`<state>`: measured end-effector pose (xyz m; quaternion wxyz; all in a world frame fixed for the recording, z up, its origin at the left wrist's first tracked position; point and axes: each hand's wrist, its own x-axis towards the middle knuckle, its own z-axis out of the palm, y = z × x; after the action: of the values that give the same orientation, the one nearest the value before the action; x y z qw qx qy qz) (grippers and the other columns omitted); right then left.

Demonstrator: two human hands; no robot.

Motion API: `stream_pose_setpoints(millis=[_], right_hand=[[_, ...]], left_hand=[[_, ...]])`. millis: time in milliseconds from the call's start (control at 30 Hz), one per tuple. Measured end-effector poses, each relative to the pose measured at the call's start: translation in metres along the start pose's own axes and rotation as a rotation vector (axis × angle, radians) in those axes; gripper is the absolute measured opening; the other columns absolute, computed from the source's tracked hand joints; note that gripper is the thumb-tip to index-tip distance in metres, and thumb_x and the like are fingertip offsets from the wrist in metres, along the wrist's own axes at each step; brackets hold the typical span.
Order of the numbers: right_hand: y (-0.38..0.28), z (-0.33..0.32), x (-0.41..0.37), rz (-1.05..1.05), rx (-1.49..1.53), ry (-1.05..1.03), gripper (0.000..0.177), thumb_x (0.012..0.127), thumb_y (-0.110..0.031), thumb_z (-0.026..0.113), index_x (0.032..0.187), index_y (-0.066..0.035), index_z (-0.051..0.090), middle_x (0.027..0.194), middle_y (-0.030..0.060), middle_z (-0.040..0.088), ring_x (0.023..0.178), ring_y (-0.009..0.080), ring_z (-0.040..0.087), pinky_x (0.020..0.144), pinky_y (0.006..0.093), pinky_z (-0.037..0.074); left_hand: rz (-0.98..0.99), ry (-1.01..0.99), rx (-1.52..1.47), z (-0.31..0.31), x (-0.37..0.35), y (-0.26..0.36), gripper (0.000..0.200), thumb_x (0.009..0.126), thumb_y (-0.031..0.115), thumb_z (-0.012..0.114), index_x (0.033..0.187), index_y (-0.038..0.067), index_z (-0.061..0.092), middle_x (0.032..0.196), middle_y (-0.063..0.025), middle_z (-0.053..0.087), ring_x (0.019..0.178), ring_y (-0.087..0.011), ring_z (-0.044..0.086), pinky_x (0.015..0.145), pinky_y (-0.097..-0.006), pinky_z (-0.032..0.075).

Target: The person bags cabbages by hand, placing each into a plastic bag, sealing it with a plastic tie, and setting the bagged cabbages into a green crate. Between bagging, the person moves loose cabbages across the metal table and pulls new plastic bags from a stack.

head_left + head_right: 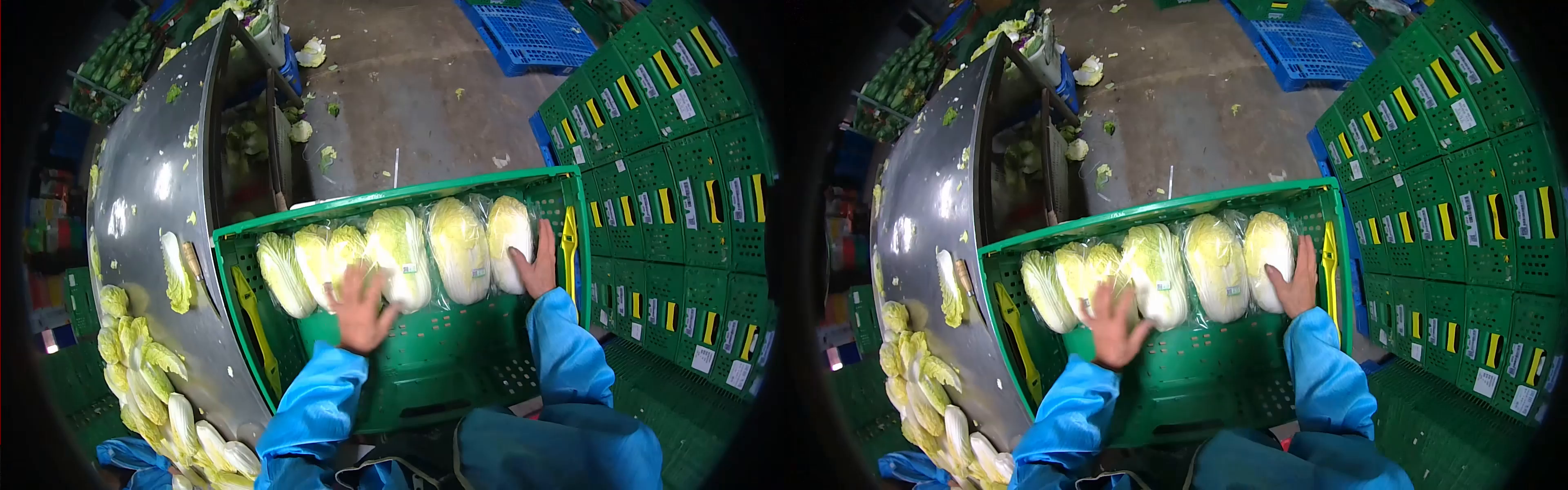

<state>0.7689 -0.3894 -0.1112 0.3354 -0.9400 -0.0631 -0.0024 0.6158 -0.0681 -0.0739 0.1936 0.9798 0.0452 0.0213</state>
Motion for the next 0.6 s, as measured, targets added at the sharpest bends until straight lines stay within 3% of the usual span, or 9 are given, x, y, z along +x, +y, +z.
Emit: stream_pose_setpoints(millis=[67,133,167,233,333,367,433,533,600], right_hand=[[-0.011,0.014,-0.006,0.037,-0.038,-0.046,0.089,0.072,-0.029,0.072,0.140,0.000,0.022,0.141,0.0243,0.027,0.128,0.0401,0.028,0.105,0.0435,0.025],[-0.022,0.021,-0.003,0.092,-0.046,-0.078,0.092,0.072,-0.022,0.072,0.141,0.002,0.016,0.138,0.0243,0.030,0.127,0.0371,0.031,0.107,0.0402,0.024],[-0.023,0.024,0.001,0.088,-0.052,-0.078,0.092,0.072,-0.022,0.072,0.141,0.002,0.016,0.138,0.0243,0.030,0.127,0.0371,0.031,0.107,0.0402,0.024],[-0.019,0.030,-0.002,0.045,-0.018,-0.072,0.091,0.072,-0.021,0.071,0.141,0.002,0.016,0.137,0.0247,0.032,0.126,0.0372,0.032,0.107,0.0402,0.024],[-0.021,0.032,0.001,0.052,0.025,-0.073,0.090,0.073,-0.021,0.070,0.141,0.002,0.016,0.136,0.0248,0.032,0.126,0.0372,0.032,0.107,0.0403,0.024],[-0.021,0.032,0.000,0.059,0.036,-0.075,0.090,0.073,-0.021,0.070,0.141,0.002,0.016,0.136,0.0246,0.032,0.126,0.0372,0.032,0.107,0.0405,0.024],[-0.017,0.030,0.000,0.047,0.051,-0.076,0.090,0.073,-0.021,0.070,0.141,0.002,0.016,0.135,0.0243,0.032,0.126,0.0370,0.033,0.107,0.0406,0.025],[-0.023,0.021,0.000,0.067,0.045,-0.105,0.089,0.074,-0.022,0.070,0.141,0.002,0.017,0.135,0.0237,0.033,0.125,0.0367,0.034,0.106,0.0405,0.026],[-0.022,0.020,-0.001,0.102,0.025,-0.139,0.088,0.074,-0.022,0.069,0.141,0.001,0.018,0.135,0.0234,0.034,0.125,0.0365,0.034,0.106,0.0404,0.026]], left_hand=[[0.207,-0.098,-0.164,0.015,-0.003,0.028,0.070,0.072,0.042,0.070,0.134,0.023,0.042,0.141,-0.0139,0.034,0.130,-0.0340,0.031,0.100,-0.0614,0.019],[0.276,-0.205,-0.368,0.034,-0.001,0.057,0.073,0.070,0.032,0.074,0.132,0.011,0.043,0.136,-0.0157,0.039,0.121,-0.0302,0.042,0.096,-0.0485,0.031],[0.194,-0.157,-0.503,0.043,-0.003,0.070,0.074,0.070,0.023,0.075,0.132,0.003,0.039,0.134,-0.0169,0.040,0.116,-0.0293,0.045,0.093,-0.0409,0.035],[-0.322,-0.070,-0.881,0.083,-0.017,0.103,0.075,0.073,0.020,0.074,0.134,0.001,0.034,0.132,-0.0152,0.041,0.116,-0.0267,0.044,0.091,-0.0388,0.038],[-0.696,0.142,-1.208,0.107,-0.017,0.132,0.070,0.077,0.022,0.071,0.134,0.001,0.034,0.130,-0.0143,0.042,0.115,-0.0253,0.043,0.091,-0.0372,0.039],[-0.694,0.141,-1.203,0.112,-0.018,0.132,0.070,0.077,0.022,0.071,0.134,0.001,0.034,0.130,-0.0143,0.042,0.115,-0.0253,0.043,0.091,-0.0372,0.039],[-1.245,0.010,-1.695,0.111,-0.018,0.134,0.061,0.081,0.026,0.069,0.129,0.002,0.040,0.127,-0.0147,0.045,0.114,-0.0244,0.042,0.092,-0.0352,0.039],[-1.479,-0.138,-1.951,0.101,0.008,0.119,0.046,0.083,0.028,0.066,0.118,0.004,0.048,0.118,-0.0134,0.049,0.100,-0.0223,0.050,0.084,-0.0324,0.044],[-1.397,-0.162,-1.903,0.106,0.014,0.117,0.041,0.084,0.028,0.066,0.113,0.005,0.050,0.115,-0.0120,0.050,0.091,-0.0206,0.052,0.078,-0.0302,0.046]])
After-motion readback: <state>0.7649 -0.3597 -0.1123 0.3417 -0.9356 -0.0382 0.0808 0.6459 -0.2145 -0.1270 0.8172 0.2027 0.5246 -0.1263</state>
